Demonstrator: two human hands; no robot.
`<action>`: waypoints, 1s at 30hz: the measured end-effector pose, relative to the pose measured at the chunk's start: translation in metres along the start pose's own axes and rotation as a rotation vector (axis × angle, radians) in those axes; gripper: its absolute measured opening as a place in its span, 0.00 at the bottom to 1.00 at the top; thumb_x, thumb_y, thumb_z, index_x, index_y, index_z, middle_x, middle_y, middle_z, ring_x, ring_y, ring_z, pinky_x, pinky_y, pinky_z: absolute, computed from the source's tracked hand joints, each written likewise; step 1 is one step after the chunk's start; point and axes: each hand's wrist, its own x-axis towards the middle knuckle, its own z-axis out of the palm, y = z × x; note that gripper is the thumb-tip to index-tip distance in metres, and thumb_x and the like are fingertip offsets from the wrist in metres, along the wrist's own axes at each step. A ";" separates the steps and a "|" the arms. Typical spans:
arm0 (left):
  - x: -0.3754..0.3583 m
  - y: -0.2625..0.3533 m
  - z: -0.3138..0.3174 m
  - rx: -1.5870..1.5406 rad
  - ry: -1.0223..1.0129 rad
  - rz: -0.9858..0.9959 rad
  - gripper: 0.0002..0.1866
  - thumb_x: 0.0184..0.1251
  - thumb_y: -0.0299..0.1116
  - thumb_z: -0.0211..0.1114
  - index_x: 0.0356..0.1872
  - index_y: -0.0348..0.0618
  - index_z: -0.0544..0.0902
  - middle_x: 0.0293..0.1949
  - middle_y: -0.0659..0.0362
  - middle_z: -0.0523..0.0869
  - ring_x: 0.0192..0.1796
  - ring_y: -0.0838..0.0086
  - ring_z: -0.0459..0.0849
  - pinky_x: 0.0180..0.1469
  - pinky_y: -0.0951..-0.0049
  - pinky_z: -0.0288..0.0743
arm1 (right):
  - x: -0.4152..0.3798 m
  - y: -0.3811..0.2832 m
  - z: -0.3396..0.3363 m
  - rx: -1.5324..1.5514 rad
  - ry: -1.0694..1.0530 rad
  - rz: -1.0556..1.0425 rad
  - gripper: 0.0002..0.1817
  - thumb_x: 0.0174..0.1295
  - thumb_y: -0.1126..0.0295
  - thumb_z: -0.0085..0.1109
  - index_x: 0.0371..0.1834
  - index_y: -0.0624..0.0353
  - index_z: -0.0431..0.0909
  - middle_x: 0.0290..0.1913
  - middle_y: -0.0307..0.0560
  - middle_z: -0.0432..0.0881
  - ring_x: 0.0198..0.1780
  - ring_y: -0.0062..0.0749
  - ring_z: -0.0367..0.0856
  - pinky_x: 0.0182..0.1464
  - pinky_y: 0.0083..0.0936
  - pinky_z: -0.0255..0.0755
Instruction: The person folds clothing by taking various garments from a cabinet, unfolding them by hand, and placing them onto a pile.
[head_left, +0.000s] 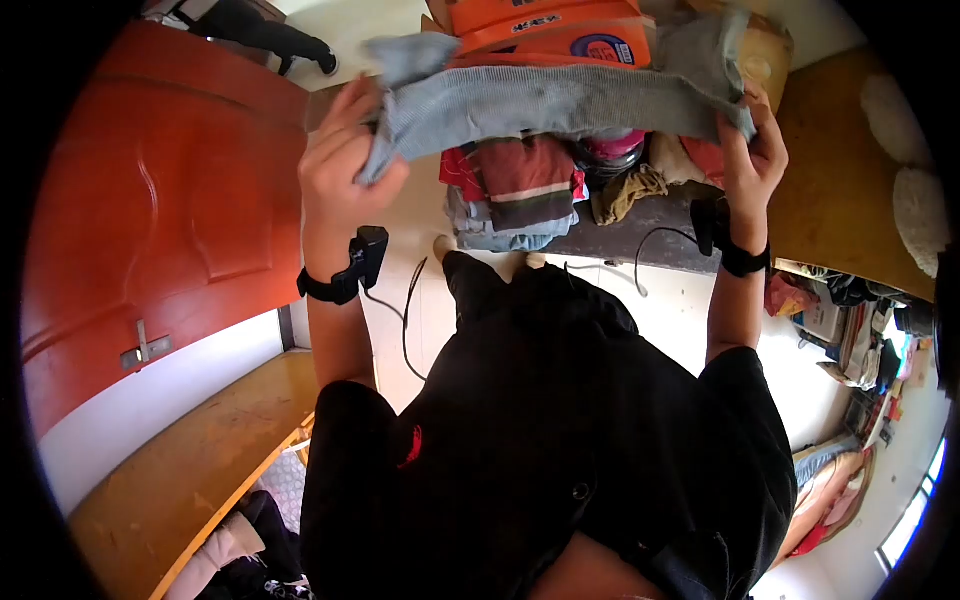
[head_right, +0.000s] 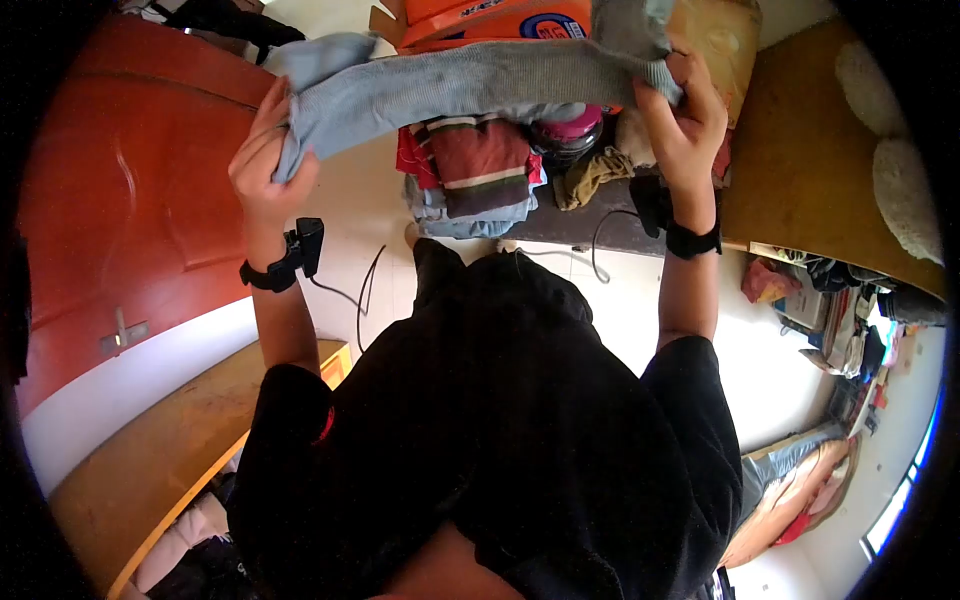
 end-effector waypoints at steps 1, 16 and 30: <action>0.004 0.007 -0.002 -0.141 -0.014 0.051 0.10 0.41 0.27 0.66 0.16 0.38 0.72 0.17 0.54 0.71 0.20 0.62 0.73 0.25 0.70 0.67 | 0.000 -0.010 0.002 0.187 -0.024 -0.044 0.07 0.52 0.79 0.55 0.35 0.63 0.74 0.34 0.36 0.74 0.35 0.17 0.68 0.38 0.12 0.62; -0.207 0.051 0.098 -1.095 -0.496 -1.635 0.10 0.52 0.33 0.59 0.33 0.39 0.77 0.30 0.64 0.76 0.35 0.79 0.72 0.41 0.79 0.65 | -0.177 0.042 0.057 -0.011 -0.861 0.763 0.16 0.55 0.61 0.56 0.40 0.63 0.72 0.38 0.60 0.76 0.44 0.52 0.75 0.43 0.36 0.68; -0.111 -0.038 0.181 0.119 -0.171 -0.847 0.46 0.45 0.33 0.66 0.66 0.38 0.50 0.65 0.33 0.49 0.66 0.40 0.50 0.66 0.52 0.50 | -0.087 0.144 0.171 -0.424 -0.298 -0.048 0.46 0.48 0.54 0.62 0.66 0.65 0.50 0.63 0.68 0.56 0.62 0.63 0.57 0.61 0.50 0.53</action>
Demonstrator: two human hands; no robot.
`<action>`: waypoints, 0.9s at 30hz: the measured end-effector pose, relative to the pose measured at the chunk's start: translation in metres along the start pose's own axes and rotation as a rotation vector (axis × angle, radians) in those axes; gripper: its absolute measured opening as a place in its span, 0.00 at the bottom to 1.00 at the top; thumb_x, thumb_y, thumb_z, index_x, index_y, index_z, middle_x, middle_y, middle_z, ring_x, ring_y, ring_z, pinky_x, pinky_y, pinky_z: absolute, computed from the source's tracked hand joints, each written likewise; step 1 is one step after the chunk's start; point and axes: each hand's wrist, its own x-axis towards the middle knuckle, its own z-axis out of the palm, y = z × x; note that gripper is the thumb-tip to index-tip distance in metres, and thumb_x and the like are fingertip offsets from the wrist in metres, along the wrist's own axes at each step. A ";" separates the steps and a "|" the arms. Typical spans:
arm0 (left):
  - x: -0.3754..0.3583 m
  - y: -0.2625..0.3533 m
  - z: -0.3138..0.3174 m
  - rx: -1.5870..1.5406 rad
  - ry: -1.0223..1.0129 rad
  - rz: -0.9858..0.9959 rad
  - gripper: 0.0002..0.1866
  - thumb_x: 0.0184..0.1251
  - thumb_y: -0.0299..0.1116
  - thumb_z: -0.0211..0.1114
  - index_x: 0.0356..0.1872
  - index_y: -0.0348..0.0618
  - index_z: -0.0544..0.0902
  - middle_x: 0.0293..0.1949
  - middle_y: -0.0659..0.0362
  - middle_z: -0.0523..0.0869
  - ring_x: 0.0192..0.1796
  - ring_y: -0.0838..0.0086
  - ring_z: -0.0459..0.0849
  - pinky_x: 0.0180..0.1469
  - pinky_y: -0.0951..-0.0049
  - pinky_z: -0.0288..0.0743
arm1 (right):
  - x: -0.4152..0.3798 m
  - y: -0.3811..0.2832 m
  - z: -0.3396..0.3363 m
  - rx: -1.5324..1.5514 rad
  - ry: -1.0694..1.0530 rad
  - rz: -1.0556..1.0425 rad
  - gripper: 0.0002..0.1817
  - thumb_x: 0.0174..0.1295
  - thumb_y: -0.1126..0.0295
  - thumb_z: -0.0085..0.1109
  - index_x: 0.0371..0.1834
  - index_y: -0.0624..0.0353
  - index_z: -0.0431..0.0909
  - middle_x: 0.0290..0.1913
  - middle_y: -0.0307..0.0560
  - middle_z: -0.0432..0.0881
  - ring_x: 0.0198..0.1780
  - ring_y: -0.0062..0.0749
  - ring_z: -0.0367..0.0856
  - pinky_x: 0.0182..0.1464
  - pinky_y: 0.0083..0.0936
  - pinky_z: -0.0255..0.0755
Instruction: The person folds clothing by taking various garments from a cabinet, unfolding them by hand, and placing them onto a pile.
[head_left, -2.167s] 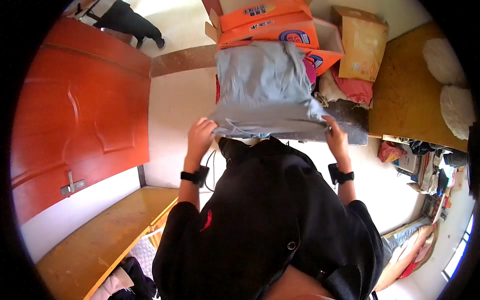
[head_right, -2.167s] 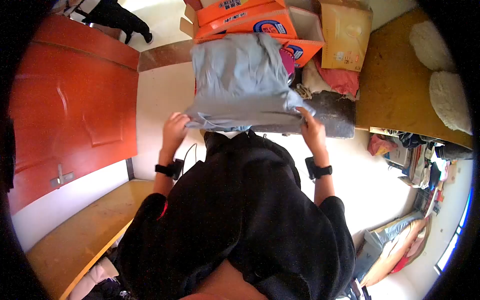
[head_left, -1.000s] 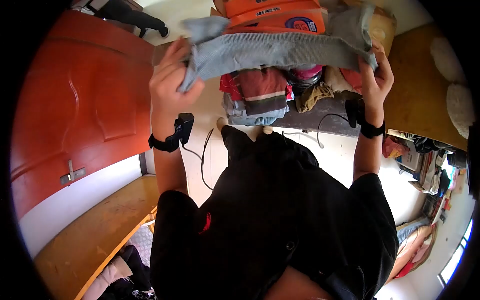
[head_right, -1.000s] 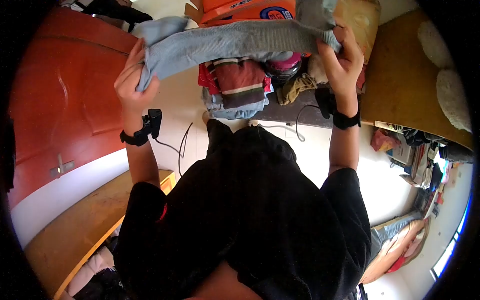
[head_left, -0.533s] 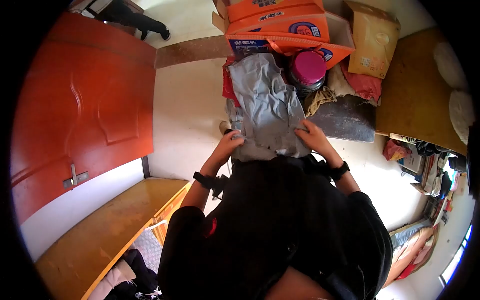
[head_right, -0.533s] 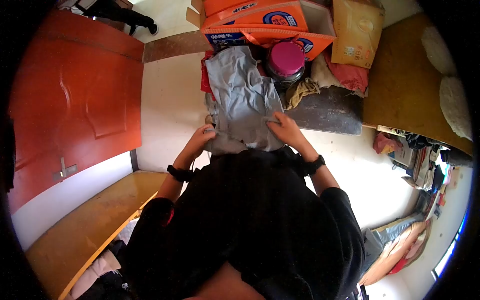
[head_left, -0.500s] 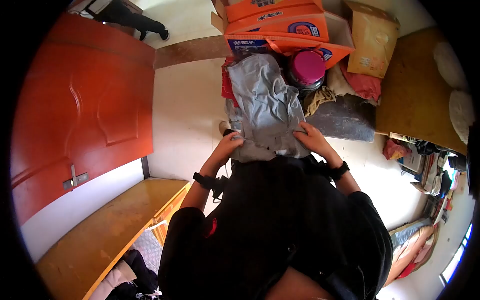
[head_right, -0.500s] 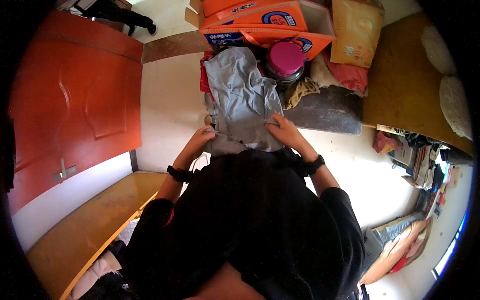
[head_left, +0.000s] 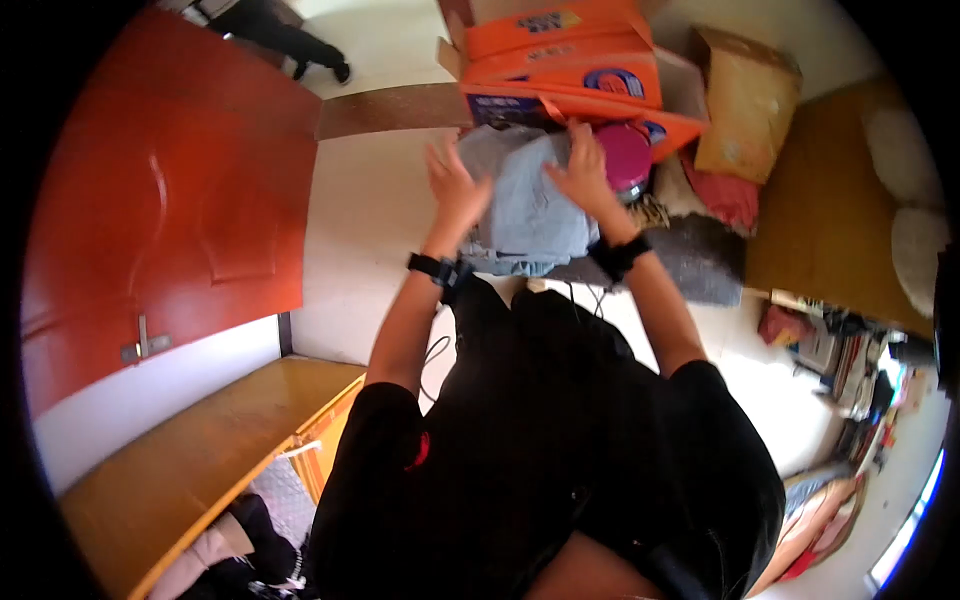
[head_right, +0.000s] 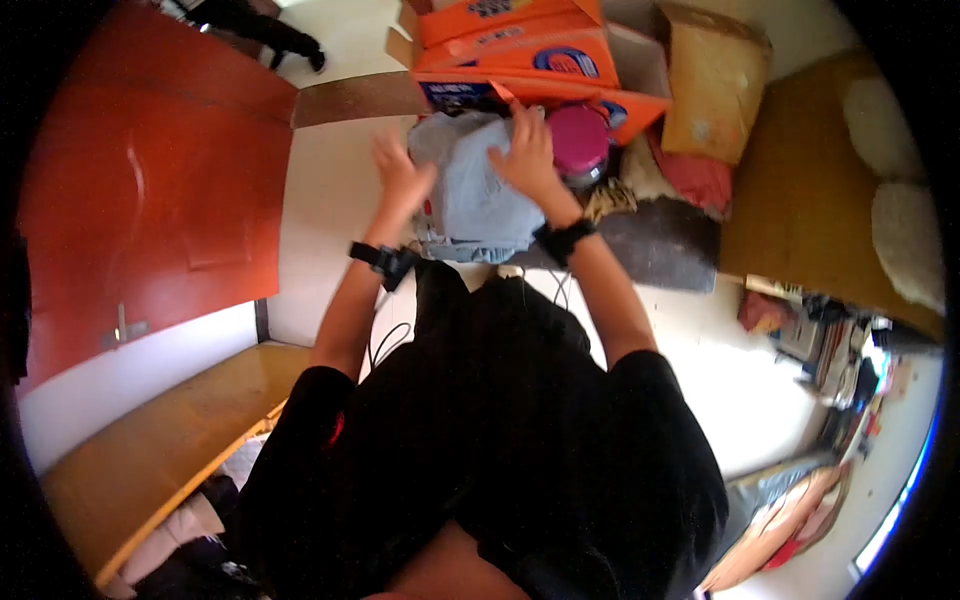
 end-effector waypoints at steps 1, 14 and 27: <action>-0.018 -0.012 0.017 -0.025 -0.084 -0.005 0.45 0.45 0.33 0.66 0.66 0.39 0.51 0.65 0.33 0.49 0.67 0.40 0.50 0.66 0.51 0.49 | -0.011 -0.013 0.017 -0.058 -0.048 -0.014 0.43 0.51 0.49 0.58 0.68 0.54 0.51 0.66 0.66 0.53 0.63 0.65 0.55 0.62 0.53 0.51; -0.389 -0.170 -0.031 0.263 -1.066 -1.212 0.14 0.52 0.37 0.55 0.35 0.44 0.84 0.39 0.50 0.84 0.43 0.60 0.81 0.42 0.57 0.73 | -0.005 -0.008 0.141 -0.410 -0.611 0.131 0.35 0.60 0.37 0.36 0.71 0.28 0.43 0.73 0.45 0.38 0.68 0.63 0.45 0.59 0.70 0.41; -0.290 -0.089 0.003 -0.298 -0.522 -0.184 0.14 0.61 0.41 0.50 0.39 0.45 0.79 0.37 0.50 0.82 0.41 0.56 0.80 0.43 0.59 0.71 | -0.071 -0.081 0.124 -0.803 -0.596 -0.158 0.38 0.56 0.48 0.49 0.66 0.61 0.57 0.67 0.60 0.56 0.67 0.64 0.50 0.62 0.57 0.49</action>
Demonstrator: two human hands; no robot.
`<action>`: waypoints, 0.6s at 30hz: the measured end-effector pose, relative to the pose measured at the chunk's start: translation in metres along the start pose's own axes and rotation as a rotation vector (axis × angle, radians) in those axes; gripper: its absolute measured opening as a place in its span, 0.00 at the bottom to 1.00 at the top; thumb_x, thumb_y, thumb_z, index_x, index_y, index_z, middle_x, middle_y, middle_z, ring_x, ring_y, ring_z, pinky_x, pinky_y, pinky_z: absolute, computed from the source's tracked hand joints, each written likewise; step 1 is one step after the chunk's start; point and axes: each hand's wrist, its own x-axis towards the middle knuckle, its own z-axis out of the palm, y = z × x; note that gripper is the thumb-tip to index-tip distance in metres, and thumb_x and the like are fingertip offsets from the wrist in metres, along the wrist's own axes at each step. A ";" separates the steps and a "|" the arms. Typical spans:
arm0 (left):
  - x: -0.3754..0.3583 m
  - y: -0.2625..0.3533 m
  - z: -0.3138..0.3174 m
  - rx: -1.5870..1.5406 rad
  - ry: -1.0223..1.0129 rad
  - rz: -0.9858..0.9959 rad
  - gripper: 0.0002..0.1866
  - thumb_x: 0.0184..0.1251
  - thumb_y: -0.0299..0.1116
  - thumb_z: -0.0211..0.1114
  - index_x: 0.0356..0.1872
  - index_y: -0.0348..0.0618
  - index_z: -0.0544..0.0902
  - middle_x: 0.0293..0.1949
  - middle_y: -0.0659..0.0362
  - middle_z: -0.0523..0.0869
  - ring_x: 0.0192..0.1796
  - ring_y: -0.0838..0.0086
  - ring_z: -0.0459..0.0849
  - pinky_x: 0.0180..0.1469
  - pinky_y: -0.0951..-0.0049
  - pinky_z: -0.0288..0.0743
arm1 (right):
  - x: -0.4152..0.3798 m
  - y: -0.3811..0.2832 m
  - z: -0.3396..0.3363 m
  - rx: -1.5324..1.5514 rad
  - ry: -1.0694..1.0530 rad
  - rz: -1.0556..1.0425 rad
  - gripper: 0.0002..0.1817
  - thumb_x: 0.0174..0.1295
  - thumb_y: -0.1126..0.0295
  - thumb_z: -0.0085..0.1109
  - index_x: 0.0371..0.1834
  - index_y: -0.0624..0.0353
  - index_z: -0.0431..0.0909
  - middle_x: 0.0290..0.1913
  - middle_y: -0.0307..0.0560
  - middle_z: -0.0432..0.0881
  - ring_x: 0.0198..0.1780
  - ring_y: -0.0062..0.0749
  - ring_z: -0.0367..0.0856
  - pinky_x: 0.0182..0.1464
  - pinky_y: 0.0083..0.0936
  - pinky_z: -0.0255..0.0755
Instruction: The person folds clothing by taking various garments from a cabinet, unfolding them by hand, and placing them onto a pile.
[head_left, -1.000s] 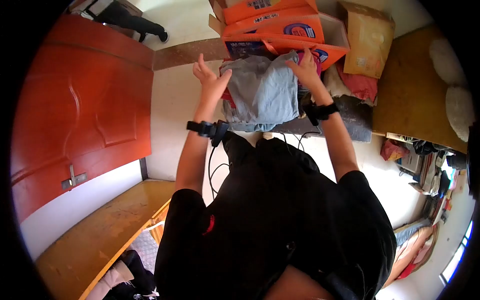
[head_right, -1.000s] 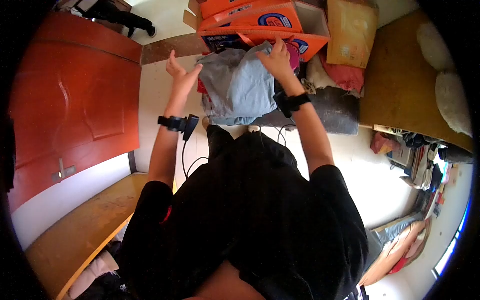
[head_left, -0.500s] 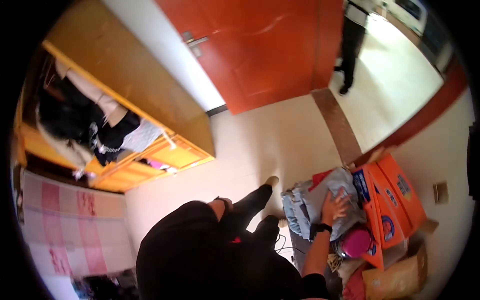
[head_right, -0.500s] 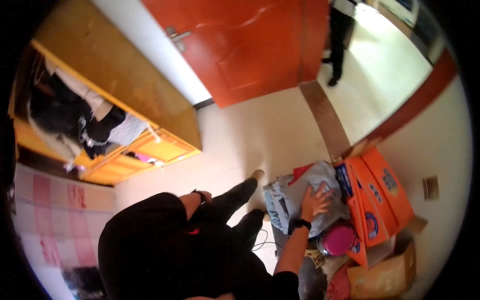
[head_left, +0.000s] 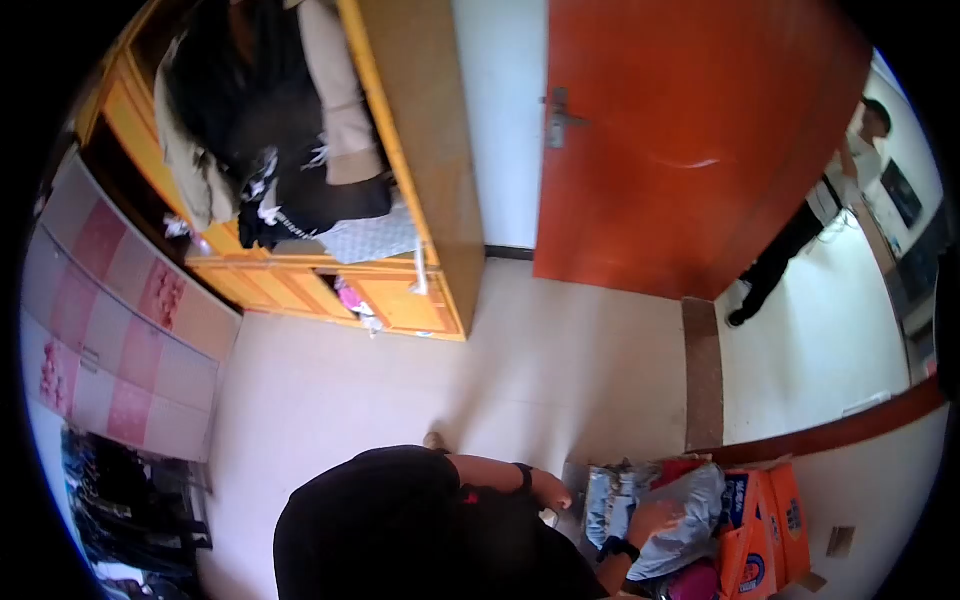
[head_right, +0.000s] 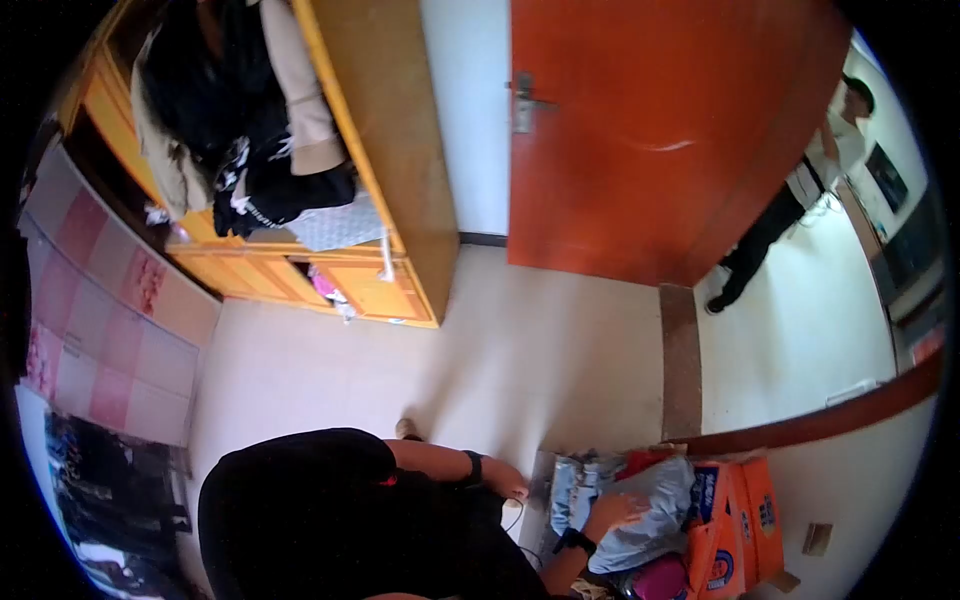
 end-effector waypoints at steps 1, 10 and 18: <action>-0.021 0.006 -0.003 0.063 0.032 0.011 0.14 0.61 0.40 0.49 0.39 0.46 0.79 0.37 0.50 0.82 0.41 0.54 0.79 0.42 0.58 0.71 | -0.003 -0.036 0.019 0.114 0.067 -0.118 0.36 0.54 0.51 0.51 0.61 0.68 0.62 0.63 0.64 0.62 0.66 0.64 0.53 0.61 0.56 0.50; -0.384 -0.207 0.055 -0.257 0.744 -0.467 0.16 0.57 0.32 0.52 0.46 0.44 0.79 0.41 0.49 0.83 0.45 0.56 0.80 0.49 0.61 0.71 | -0.242 -0.369 0.012 0.781 -0.659 -1.448 0.21 0.53 0.61 0.56 0.50 0.57 0.74 0.54 0.54 0.74 0.56 0.46 0.70 0.59 0.35 0.64; -0.662 -0.124 0.172 -1.259 1.964 -1.360 0.16 0.57 0.37 0.49 0.44 0.39 0.75 0.33 0.50 0.83 0.32 0.65 0.82 0.32 0.66 0.76 | -0.321 -0.468 -0.075 0.391 -0.692 -1.705 0.19 0.54 0.63 0.54 0.46 0.62 0.75 0.51 0.56 0.75 0.55 0.49 0.71 0.59 0.35 0.63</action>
